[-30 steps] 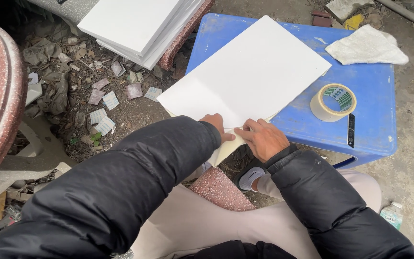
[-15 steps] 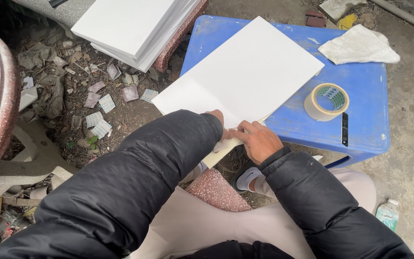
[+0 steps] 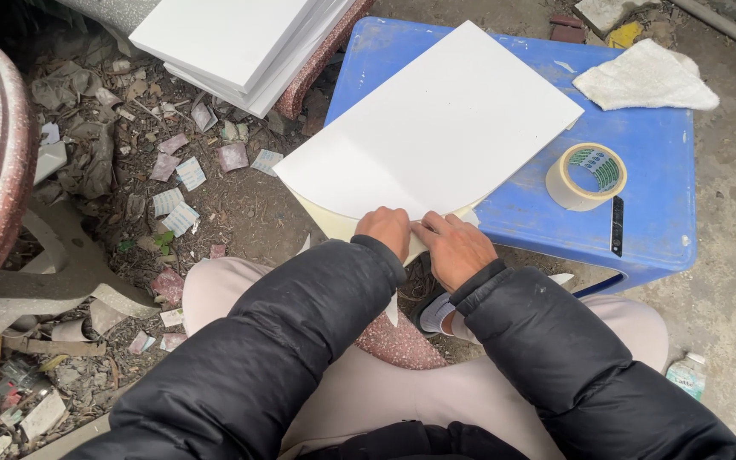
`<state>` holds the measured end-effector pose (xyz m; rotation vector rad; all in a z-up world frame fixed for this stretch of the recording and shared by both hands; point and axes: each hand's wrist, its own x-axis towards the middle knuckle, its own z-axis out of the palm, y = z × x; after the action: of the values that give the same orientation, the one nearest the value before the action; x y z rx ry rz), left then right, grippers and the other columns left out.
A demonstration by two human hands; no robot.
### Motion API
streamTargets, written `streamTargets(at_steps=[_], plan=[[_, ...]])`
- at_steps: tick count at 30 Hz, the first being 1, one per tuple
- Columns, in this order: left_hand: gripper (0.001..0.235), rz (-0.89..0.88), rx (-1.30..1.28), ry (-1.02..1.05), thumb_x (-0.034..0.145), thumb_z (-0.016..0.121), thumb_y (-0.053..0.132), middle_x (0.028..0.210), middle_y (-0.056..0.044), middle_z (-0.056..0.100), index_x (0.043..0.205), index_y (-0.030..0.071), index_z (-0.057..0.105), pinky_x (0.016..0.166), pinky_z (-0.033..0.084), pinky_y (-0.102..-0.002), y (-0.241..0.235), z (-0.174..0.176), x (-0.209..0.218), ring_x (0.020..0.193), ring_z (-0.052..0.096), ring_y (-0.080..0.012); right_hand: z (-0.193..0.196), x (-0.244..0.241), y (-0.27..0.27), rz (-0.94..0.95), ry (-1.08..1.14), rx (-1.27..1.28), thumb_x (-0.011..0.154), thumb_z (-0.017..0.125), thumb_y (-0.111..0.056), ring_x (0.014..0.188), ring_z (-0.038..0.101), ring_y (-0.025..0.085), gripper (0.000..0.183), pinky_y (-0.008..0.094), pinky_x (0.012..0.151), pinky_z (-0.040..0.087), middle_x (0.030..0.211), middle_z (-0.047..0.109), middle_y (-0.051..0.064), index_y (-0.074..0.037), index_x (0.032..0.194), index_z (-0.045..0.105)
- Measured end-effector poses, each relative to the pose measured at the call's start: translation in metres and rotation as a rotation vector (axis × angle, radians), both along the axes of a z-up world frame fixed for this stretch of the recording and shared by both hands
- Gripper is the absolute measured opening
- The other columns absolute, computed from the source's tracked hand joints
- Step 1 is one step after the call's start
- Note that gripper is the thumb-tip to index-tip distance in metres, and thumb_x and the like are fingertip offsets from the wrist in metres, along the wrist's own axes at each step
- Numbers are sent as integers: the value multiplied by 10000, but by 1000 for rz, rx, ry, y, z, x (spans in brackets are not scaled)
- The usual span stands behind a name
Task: Peeling protective film from a white board and applying tape to the edges for final inspection and cleaning.
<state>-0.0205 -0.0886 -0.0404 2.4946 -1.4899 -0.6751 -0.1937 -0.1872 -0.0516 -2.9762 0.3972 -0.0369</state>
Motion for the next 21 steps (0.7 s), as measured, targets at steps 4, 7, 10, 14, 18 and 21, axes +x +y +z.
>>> streamTargets(at_steps=[4, 7, 10, 14, 18, 21], plan=[[182, -69, -109, -83, 1055, 737, 54, 962, -248, 838, 1094, -9, 903, 811, 751, -547, 25, -35, -13, 943, 882, -448, 0, 2, 3, -6, 27, -5, 1208, 530, -129, 983, 679, 256, 368, 401, 753, 617, 1347, 615, 39, -148, 1511, 738], [144, -125, -438, -344, 1024, 785, 87, 947, -107, 792, 1139, 88, 871, 684, 717, -446, 47, -54, -37, 825, 860, -328, 3, -3, 7, -12, 39, 12, 1216, 532, -111, 1014, 724, 288, 394, 413, 751, 672, 1417, 602, 82, -126, 1577, 690], [92, -127, -557, -347, 1101, 757, 124, 927, -68, 754, 1145, 120, 838, 647, 721, -387, 80, -22, -56, 794, 843, -283, 8, -4, 8, 7, 44, 39, 1226, 519, -101, 997, 734, 320, 392, 412, 712, 686, 1422, 589, 109, -94, 1584, 678], [165, -59, -771, -78, 1154, 787, 223, 1002, -88, 813, 1262, 115, 850, 698, 728, -392, 133, 47, -76, 900, 857, -300, 21, -11, 4, 6, 58, 72, 1206, 520, -54, 1047, 756, 352, 453, 443, 730, 718, 1435, 563, 112, -85, 1642, 638], [301, 183, -836, 371, 1095, 798, 154, 1204, -192, 881, 1379, 72, 854, 882, 743, -551, 167, 56, -67, 1120, 846, -484, 17, -18, -5, -48, -121, 325, 1184, 513, -68, 1166, 780, 465, 475, 553, 871, 726, 1419, 671, 133, -131, 1607, 721], [313, 202, -789, 473, 1119, 739, 144, 1274, -182, 895, 1399, 95, 870, 987, 728, -579, 176, 39, -51, 1214, 837, -485, 21, -40, -3, -253, -453, 348, 1241, 539, -203, 1191, 766, 343, 401, 521, 979, 683, 1345, 707, 52, -170, 1587, 739]])
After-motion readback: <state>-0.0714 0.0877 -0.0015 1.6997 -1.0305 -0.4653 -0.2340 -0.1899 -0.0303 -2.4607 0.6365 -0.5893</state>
